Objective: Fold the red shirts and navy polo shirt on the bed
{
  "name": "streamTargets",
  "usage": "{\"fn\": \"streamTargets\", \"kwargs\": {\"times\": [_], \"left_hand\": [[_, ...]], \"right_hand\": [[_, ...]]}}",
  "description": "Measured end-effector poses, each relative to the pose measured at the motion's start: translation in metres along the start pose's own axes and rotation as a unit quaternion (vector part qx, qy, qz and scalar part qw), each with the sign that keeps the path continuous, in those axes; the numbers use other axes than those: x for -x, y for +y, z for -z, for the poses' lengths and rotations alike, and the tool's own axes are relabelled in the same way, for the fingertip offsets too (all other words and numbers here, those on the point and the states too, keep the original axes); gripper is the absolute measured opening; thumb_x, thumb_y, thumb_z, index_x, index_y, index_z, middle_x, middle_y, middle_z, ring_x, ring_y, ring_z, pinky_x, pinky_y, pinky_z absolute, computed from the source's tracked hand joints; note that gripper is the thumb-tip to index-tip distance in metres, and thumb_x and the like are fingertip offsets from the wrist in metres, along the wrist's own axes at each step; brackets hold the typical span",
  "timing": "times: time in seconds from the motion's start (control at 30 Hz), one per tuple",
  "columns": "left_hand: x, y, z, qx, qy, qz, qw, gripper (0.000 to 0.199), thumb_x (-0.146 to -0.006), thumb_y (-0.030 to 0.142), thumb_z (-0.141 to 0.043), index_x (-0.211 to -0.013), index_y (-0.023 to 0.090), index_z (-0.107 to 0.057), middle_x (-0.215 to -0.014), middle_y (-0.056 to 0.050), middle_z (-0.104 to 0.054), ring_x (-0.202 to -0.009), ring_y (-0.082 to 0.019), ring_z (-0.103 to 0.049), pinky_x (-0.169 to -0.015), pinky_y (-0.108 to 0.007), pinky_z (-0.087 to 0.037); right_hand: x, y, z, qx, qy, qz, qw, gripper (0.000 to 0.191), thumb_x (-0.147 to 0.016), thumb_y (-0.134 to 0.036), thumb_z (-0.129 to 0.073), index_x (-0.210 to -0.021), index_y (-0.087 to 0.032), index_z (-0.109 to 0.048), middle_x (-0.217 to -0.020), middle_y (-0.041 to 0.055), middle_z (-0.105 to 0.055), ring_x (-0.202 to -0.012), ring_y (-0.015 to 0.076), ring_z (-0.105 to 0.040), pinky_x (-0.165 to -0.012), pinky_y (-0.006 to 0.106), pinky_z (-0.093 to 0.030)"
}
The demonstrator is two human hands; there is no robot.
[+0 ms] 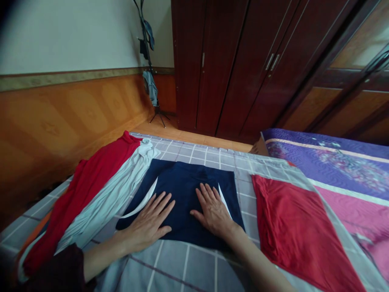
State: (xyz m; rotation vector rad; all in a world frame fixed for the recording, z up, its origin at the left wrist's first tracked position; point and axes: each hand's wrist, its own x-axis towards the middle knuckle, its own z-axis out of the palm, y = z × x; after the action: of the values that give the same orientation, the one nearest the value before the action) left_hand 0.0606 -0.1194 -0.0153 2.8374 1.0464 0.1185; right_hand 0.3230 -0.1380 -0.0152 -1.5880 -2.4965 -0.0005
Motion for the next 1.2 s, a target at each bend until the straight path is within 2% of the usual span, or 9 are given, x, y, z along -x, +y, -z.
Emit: {"fn": "streamTargets", "kwargs": {"times": [0.07,0.2,0.27,0.4,0.5,0.6,0.73,0.97,1.2], "left_hand": [[-0.001,0.002,0.001,-0.005,0.014,-0.003,1.0,0.071,-0.09,0.048,-0.047,-0.148,0.022,-0.014,-0.155,-0.008,-0.012,-0.142,-0.028,-0.007,-0.114,-0.05,-0.015],[-0.002,0.005,0.001,-0.01,0.019,-0.002,1.0,0.067,-0.091,0.048,-0.044,-0.147,0.021,-0.019,-0.154,-0.009,-0.016,-0.141,-0.03,-0.009,-0.113,-0.053,-0.015],[0.001,0.002,-0.001,-0.008,0.012,-0.003,1.0,0.066,-0.091,0.05,-0.042,-0.147,0.023,-0.021,-0.154,-0.008,-0.016,-0.141,-0.032,-0.01,-0.112,-0.054,-0.017],[0.008,-0.008,-0.005,-0.015,0.026,0.012,0.999,0.074,-0.087,0.058,-0.044,-0.148,0.026,-0.016,-0.155,-0.007,-0.013,-0.14,-0.035,-0.012,-0.111,-0.057,-0.016],[0.011,-0.012,-0.008,-0.02,0.034,0.015,0.999,0.077,-0.085,0.061,-0.045,-0.148,0.027,-0.015,-0.155,-0.007,-0.013,-0.14,-0.036,-0.011,-0.11,-0.058,-0.015],[0.01,-0.013,-0.01,-0.02,0.036,0.014,0.999,0.076,-0.085,0.061,-0.044,-0.148,0.027,-0.016,-0.155,-0.008,-0.013,-0.14,-0.036,-0.011,-0.11,-0.059,-0.014],[0.009,-0.013,-0.01,-0.016,0.035,0.007,0.999,0.075,-0.086,0.064,-0.039,-0.148,0.027,-0.018,-0.155,-0.009,-0.013,-0.14,-0.036,-0.008,-0.11,-0.06,-0.012],[0.011,-0.014,-0.01,0.0,0.03,0.005,1.0,0.076,-0.085,0.066,-0.038,-0.147,0.026,-0.02,-0.154,-0.01,-0.014,-0.14,-0.036,-0.007,-0.11,-0.06,-0.01],[0.01,-0.015,-0.012,0.004,0.028,0.009,1.0,0.077,-0.085,0.067,-0.037,-0.147,0.024,-0.021,-0.154,-0.012,-0.013,-0.14,-0.037,-0.006,-0.11,-0.06,-0.01]], "right_hand": [[0.007,-0.008,0.003,0.005,0.009,-0.015,1.0,0.066,-0.09,-0.05,-0.045,-0.142,-0.011,-0.034,-0.149,0.0172,-0.026,-0.138,0.0307,-0.02,-0.11,0.051,-0.026],[0.01,-0.052,0.005,-0.024,-0.023,0.043,0.999,0.07,-0.088,-0.043,-0.051,-0.145,-0.011,-0.026,-0.151,0.0147,-0.021,-0.14,0.0285,-0.015,-0.112,0.048,-0.023],[0.013,-0.063,0.004,-0.031,-0.032,0.039,0.998,0.072,-0.088,-0.045,-0.05,-0.146,-0.012,-0.023,-0.151,0.0137,-0.02,-0.14,0.0286,-0.015,-0.112,0.049,-0.022],[0.043,-0.044,-0.001,0.007,-0.009,-0.064,0.998,0.07,-0.09,-0.048,-0.046,-0.146,-0.012,-0.025,-0.151,0.014,-0.02,-0.139,0.0286,-0.016,-0.112,0.048,-0.023],[0.077,-0.022,-0.004,0.063,0.03,-0.147,0.987,0.069,-0.09,-0.049,-0.044,-0.146,-0.014,-0.023,-0.152,0.0125,-0.02,-0.139,0.0281,-0.017,-0.111,0.049,-0.025],[0.099,-0.015,-0.006,0.092,0.055,-0.203,0.973,0.069,-0.091,-0.048,-0.043,-0.147,-0.015,-0.02,-0.152,0.0112,-0.022,-0.139,0.0272,-0.019,-0.11,0.048,-0.027],[0.1,-0.016,-0.007,0.084,0.06,-0.224,0.969,0.071,-0.091,-0.05,-0.042,-0.148,-0.016,-0.018,-0.15,0.0107,-0.028,-0.137,0.0269,-0.025,-0.109,0.047,-0.029],[0.095,-0.011,-0.004,0.064,0.067,-0.235,0.968,0.062,-0.092,-0.05,-0.039,-0.145,-0.018,-0.029,-0.146,0.0105,-0.035,-0.136,0.0266,-0.029,-0.108,0.048,-0.031],[0.092,-0.02,0.0,0.09,0.064,-0.245,0.963,0.06,-0.092,-0.048,-0.04,-0.139,-0.01,-0.039,-0.146,0.0147,-0.035,-0.135,0.0296,-0.029,-0.108,0.05,-0.03]]}}
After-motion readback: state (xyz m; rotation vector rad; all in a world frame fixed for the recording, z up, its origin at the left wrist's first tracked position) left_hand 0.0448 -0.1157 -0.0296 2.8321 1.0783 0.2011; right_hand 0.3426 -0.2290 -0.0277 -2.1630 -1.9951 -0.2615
